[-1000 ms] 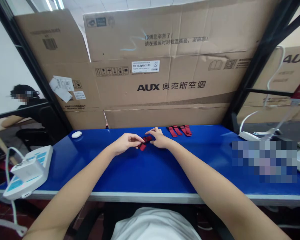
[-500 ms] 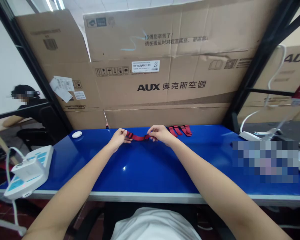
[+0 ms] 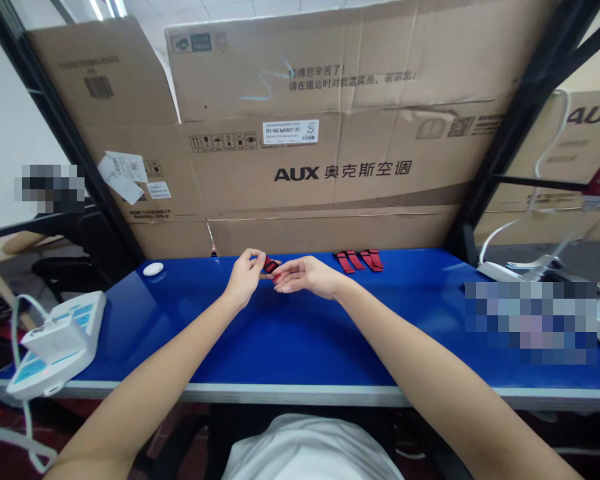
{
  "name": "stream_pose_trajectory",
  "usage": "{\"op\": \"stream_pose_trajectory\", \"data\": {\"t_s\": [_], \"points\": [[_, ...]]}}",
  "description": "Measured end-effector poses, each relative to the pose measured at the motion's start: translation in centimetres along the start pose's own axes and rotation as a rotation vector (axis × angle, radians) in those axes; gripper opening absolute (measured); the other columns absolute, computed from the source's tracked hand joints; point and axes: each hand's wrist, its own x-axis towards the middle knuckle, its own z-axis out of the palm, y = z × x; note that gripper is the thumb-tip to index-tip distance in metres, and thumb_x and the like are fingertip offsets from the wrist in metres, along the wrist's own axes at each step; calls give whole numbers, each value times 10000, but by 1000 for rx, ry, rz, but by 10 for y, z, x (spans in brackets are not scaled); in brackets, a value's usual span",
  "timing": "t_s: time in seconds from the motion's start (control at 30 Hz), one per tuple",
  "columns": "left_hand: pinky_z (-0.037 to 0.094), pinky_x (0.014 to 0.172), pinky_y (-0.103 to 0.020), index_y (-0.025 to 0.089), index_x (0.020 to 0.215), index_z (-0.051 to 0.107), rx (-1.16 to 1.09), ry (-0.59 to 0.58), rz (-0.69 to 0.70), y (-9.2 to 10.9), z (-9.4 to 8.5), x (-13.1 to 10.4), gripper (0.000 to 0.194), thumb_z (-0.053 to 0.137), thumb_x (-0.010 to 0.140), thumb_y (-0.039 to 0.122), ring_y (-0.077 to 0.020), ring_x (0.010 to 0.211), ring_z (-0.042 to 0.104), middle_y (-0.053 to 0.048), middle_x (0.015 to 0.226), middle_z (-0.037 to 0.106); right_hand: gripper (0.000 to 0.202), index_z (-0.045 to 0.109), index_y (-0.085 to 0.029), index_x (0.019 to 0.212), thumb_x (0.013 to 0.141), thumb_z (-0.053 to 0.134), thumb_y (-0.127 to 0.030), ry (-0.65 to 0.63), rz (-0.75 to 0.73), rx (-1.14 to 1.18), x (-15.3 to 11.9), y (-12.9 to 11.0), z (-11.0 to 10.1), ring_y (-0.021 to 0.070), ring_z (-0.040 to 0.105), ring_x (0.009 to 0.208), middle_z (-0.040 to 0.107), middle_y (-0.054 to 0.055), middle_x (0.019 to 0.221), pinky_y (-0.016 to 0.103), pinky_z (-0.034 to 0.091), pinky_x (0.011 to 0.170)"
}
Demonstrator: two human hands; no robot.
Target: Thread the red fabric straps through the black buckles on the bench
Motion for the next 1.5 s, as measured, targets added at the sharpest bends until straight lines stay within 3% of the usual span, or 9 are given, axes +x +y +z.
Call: {"op": "stream_pose_trajectory", "data": {"t_s": [0.17,0.37,0.57,0.73,0.87,0.97,1.1,1.27,1.5], "points": [[562,742,-401,194,870,500,-121,-10,-25,2,3,-2,394,732,729,480,-234,807,710,-93,866,731,330,677,-116,840,646,792,-357,121,-78,-109,5,4,2,153,653,595,694,52,695,310,555,640],[534,842,-373,170,843,545,-264,28,-48,3,9,-6,349,816,669,306,-219,912,698,-97,893,736,233,598,-158,752,758,676,-377,337,-145,-358,13,13,8,118,544,471,575,-9,557,231,448,427],[489,930,-354,133,840,622,-373,69,-119,2,17,-8,257,807,670,185,-185,914,686,-105,932,728,202,575,-167,747,798,602,-360,466,-248,-515,15,21,14,112,516,515,585,-5,594,236,418,503],[473,957,-340,117,858,678,-377,48,-117,0,22,-11,224,795,687,203,-177,916,673,-84,924,719,205,568,-172,725,808,577,-359,571,-307,-538,16,20,22,127,513,579,608,22,660,260,419,571],[470,960,-331,120,855,698,-377,40,-117,0,19,-9,203,786,705,226,-179,947,661,-79,933,712,172,614,-181,753,813,606,-343,619,-348,-686,17,17,20,177,551,760,621,55,784,323,446,751],[468,954,-329,127,851,702,-352,71,-95,1,16,-8,199,790,701,223,-177,959,657,-76,935,711,134,645,-189,728,794,645,-306,601,-413,-831,16,18,14,202,547,866,605,54,833,374,407,872],[462,947,-336,120,859,715,-297,61,-87,3,17,-9,240,798,680,257,-181,935,658,-84,928,717,135,662,-178,742,820,595,-265,504,-379,-736,15,20,8,163,569,742,620,40,768,301,433,748],[451,957,-356,132,870,731,-203,14,-56,1,19,-11,278,808,666,304,-200,954,654,-97,961,724,148,659,-153,713,798,591,-254,532,-287,-705,14,19,7,166,586,681,659,56,723,290,430,679],[454,947,-343,131,857,735,-220,112,-22,-4,16,-9,285,809,655,316,-194,938,655,-83,934,726,186,663,-155,757,829,562,-294,452,-325,-567,16,19,15,166,614,706,695,52,756,275,460,703]]}}
